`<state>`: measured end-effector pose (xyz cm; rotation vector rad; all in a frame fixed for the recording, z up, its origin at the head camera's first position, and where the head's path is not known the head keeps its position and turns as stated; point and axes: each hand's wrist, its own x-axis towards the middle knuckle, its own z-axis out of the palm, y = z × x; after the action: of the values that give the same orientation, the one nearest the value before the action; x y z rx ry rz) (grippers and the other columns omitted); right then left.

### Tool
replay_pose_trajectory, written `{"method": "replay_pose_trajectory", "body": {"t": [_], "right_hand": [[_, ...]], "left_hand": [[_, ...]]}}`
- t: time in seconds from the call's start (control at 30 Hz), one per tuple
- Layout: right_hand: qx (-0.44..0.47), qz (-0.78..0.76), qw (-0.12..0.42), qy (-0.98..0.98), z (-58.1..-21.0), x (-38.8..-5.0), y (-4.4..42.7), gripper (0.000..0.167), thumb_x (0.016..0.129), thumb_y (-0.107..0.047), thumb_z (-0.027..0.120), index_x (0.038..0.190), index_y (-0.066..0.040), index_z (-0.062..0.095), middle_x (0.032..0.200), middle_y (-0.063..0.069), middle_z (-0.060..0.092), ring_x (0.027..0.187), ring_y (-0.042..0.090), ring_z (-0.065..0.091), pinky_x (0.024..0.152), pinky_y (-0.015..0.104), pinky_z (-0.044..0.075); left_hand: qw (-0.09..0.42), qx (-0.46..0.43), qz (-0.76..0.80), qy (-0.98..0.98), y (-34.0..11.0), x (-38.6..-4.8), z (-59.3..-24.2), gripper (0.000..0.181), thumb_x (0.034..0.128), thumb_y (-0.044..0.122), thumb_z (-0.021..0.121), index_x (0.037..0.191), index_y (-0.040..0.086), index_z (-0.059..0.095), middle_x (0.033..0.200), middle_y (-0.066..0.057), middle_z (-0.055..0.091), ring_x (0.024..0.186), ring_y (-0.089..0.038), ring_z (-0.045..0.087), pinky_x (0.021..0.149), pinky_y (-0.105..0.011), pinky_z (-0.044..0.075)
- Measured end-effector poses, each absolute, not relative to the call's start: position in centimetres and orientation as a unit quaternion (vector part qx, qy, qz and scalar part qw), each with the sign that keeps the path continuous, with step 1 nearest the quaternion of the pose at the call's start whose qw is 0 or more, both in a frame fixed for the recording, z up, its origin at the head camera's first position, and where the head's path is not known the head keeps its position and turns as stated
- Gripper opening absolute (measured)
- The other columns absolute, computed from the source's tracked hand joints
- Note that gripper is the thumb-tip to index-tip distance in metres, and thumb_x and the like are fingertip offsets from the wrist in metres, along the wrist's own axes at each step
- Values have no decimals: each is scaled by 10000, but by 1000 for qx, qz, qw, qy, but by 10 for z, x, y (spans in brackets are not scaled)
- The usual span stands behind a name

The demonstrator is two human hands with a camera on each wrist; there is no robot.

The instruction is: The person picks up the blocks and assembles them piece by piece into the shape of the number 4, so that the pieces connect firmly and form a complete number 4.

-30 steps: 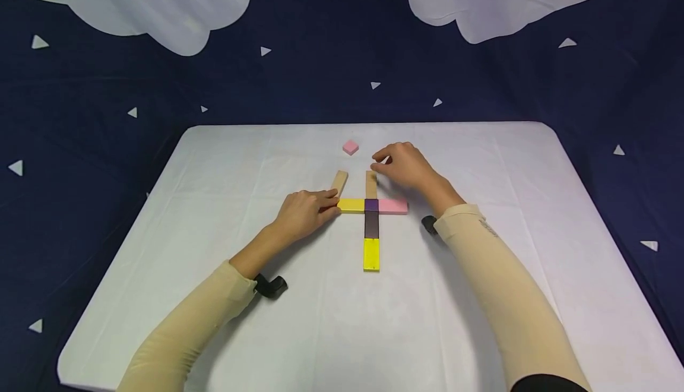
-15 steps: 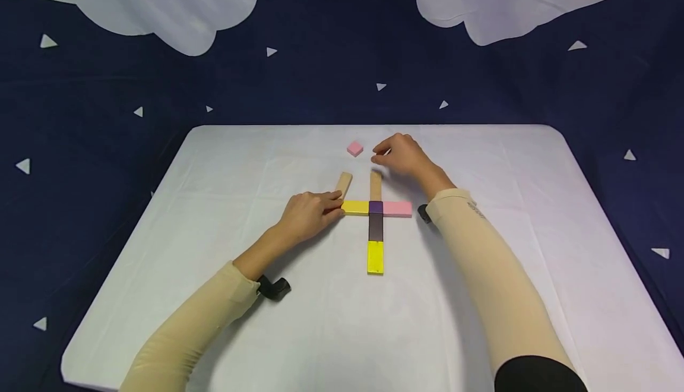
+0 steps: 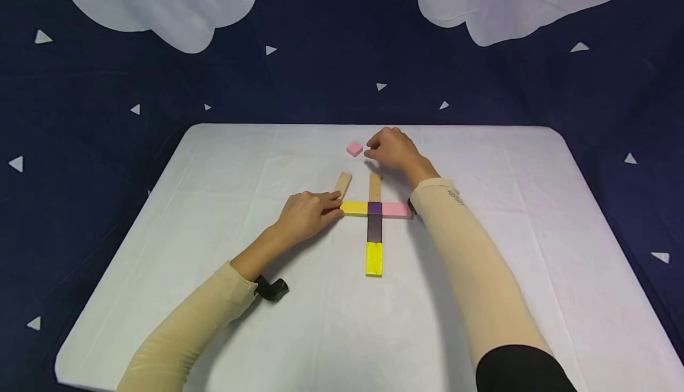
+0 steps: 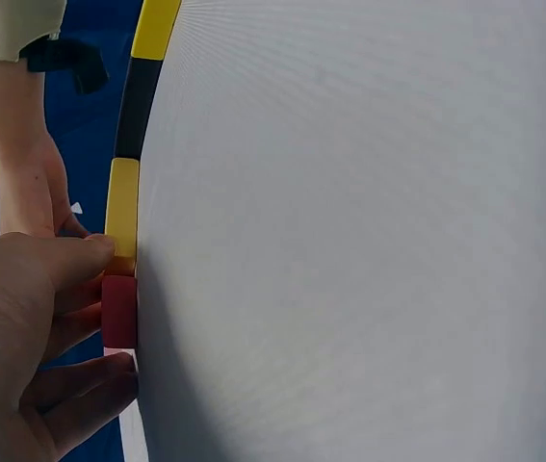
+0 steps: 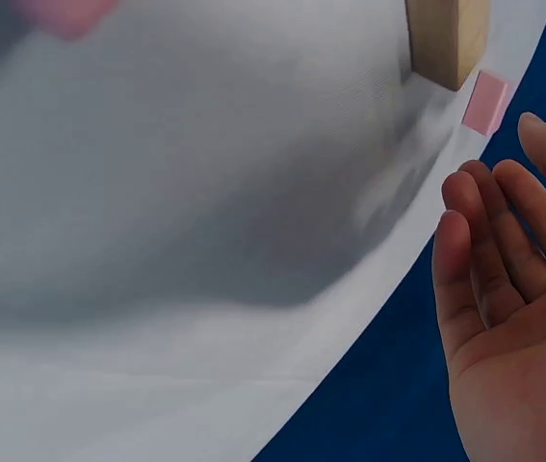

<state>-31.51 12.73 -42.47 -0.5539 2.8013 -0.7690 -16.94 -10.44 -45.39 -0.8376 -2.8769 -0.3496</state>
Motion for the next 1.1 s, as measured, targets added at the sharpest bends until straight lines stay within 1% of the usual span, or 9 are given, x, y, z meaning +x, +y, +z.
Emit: {"method": "replay_pose_trajectory", "body": {"t": [0.23, 0.4, 0.5, 0.63, 0.7, 0.87, 1.1], "right_hand": [[-155, -270, 125, 942, -427, -317, 113, 431, 897, -334, 672, 1254, -93, 653, 1247, 73, 618, 1125, 247, 536, 922, 453, 427], [-154, -248, 108, 950, -429, -321, 106, 423, 888, -352, 679, 1246, -128, 666, 1276, 64, 608, 1202, 265, 499, 953, 473, 400], [-158, -237, 97, 954, -430, -322, 100, 401, 880, -357, 688, 1220, -145, 686, 1269, 64, 613, 1195, 268, 502, 933, 476, 407], [-155, -221, 108, 957, -432, -322, 94, 390, 888, -370, 679, 1216, -159, 691, 1262, 57, 617, 1164, 260, 519, 930, 469, 406], [-156, -212, 109, 958, -433, -321, 92, 381, 895, -365, 674, 1213, -156, 693, 1248, 52, 627, 1153, 260, 529, 944, 465, 397], [-166, -193, 88, 963, -432, -320, 91, 360, 900, -349, 674, 1192, -141, 705, 1201, 50, 654, 1122, 264, 551, 941, 454, 401], [-165, -184, 83, 965, -430, -320, 88, 351, 897, -327, 677, 1182, -125, 708, 1202, 58, 653, 1111, 276, 542, 932, 459, 405]], "left_hand": [[62, -275, -128, -951, -105, -166, -458, 338, 910, 411, 644, 1174, 211, 710, 1259, 56, 610, 1037, -182, 644, 627, -335, 529], [64, -271, -131, -952, -106, -165, -459, 339, 908, 407, 649, 1173, 205, 710, 1259, 55, 611, 1040, -185, 643, 624, -335, 527], [67, -270, -129, -952, -106, -165, -458, 336, 907, 408, 650, 1173, 211, 709, 1259, 61, 610, 1037, -185, 644, 632, -337, 528], [64, -274, -129, -951, -107, -166, -458, 336, 908, 406, 649, 1177, 212, 706, 1264, 58, 607, 1038, -190, 644, 644, -339, 530], [61, -275, -128, -951, -106, -166, -457, 341, 912, 408, 643, 1183, 211, 702, 1269, 55, 604, 1042, -191, 642, 653, -338, 532], [57, -272, -119, -953, -106, -166, -456, 348, 918, 414, 633, 1199, 220, 695, 1283, 59, 596, 1050, -189, 638, 668, -343, 531], [59, -278, -118, -952, -107, -167, -454, 344, 922, 416, 625, 1197, 223, 696, 1285, 62, 594, 1044, -199, 642, 656, -346, 532]]}}
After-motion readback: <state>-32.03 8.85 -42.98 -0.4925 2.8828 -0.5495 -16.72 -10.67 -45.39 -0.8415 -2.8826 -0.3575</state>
